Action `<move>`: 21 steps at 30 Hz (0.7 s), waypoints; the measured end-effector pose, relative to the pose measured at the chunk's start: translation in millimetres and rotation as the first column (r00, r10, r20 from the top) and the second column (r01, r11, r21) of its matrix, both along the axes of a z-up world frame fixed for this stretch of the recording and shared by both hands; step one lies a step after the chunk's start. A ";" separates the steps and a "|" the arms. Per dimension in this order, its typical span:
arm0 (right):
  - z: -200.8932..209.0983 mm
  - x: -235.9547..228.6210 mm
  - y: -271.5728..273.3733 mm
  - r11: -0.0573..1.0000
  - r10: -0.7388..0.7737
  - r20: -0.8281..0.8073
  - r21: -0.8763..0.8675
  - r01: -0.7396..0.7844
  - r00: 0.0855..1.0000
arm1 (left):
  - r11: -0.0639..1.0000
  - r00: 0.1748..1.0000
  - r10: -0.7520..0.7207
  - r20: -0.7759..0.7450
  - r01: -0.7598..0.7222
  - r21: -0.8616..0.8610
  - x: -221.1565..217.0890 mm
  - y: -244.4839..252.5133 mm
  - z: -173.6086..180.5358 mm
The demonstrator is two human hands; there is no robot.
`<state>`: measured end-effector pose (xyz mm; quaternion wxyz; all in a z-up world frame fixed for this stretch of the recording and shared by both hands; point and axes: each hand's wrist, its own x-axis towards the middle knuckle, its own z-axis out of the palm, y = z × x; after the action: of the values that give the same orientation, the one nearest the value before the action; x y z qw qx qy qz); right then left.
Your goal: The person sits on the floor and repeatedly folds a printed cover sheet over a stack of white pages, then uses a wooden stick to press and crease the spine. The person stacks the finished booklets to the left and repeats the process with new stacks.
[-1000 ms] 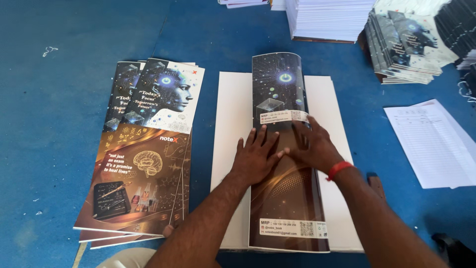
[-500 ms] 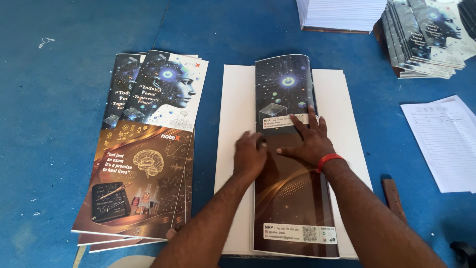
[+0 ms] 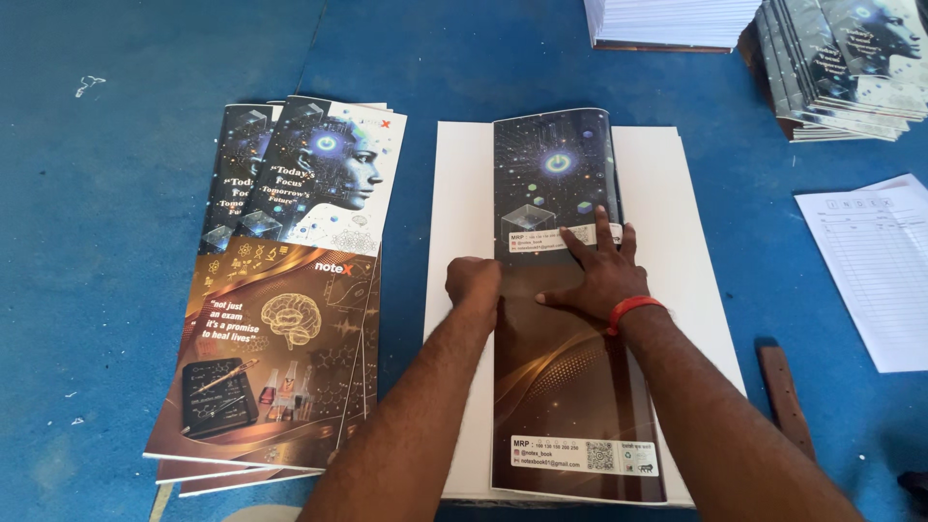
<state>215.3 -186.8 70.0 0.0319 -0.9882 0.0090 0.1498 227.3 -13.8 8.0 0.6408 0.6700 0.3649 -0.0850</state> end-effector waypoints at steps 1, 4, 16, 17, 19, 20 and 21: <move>-0.1 1.1 -0.4 1.000 0.005 -0.002 -0.002 -0.005 1.000 | 1.000 1.000 0.008 0.010 -0.008 -0.009 2.2 1.4 -2.6; -1.3 1.9 -3.2 1.000 0.013 -0.007 0.002 -0.013 1.000 | 1.000 1.000 0.017 0.019 -0.016 -0.021 5.8 3.0 -13.2; -3.3 -0.8 -2.3 0.999 0.034 -0.009 -0.019 -0.034 0.999 | 0.998 1.000 0.004 0.025 -0.002 -0.065 12.1 11.3 -25.0; -3.2 -1.2 -1.9 0.999 0.029 -0.014 -0.024 -0.029 0.999 | 0.999 1.000 0.003 0.019 -0.002 -0.053 10.7 11.3 -21.5; -2.3 -0.1 -1.3 0.999 0.020 -0.021 -0.028 -0.020 1.000 | 0.999 1.000 -0.005 0.000 0.005 -0.054 10.2 11.6 -15.4; -2.3 -0.3 -0.6 1.000 0.016 -0.025 -0.025 -0.016 1.000 | 0.998 1.000 -0.012 -0.015 0.011 -0.068 9.4 12.4 -14.3; -2.4 -0.4 0.2 1.000 0.012 -0.030 -0.022 -0.012 0.999 | 0.997 0.999 -0.019 -0.029 0.017 -0.082 9.0 13.2 -14.2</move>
<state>214.9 -186.6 67.6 0.0199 -0.9861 0.0052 0.1647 236.3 -0.6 -6.2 0.6612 0.6453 0.3647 -0.1156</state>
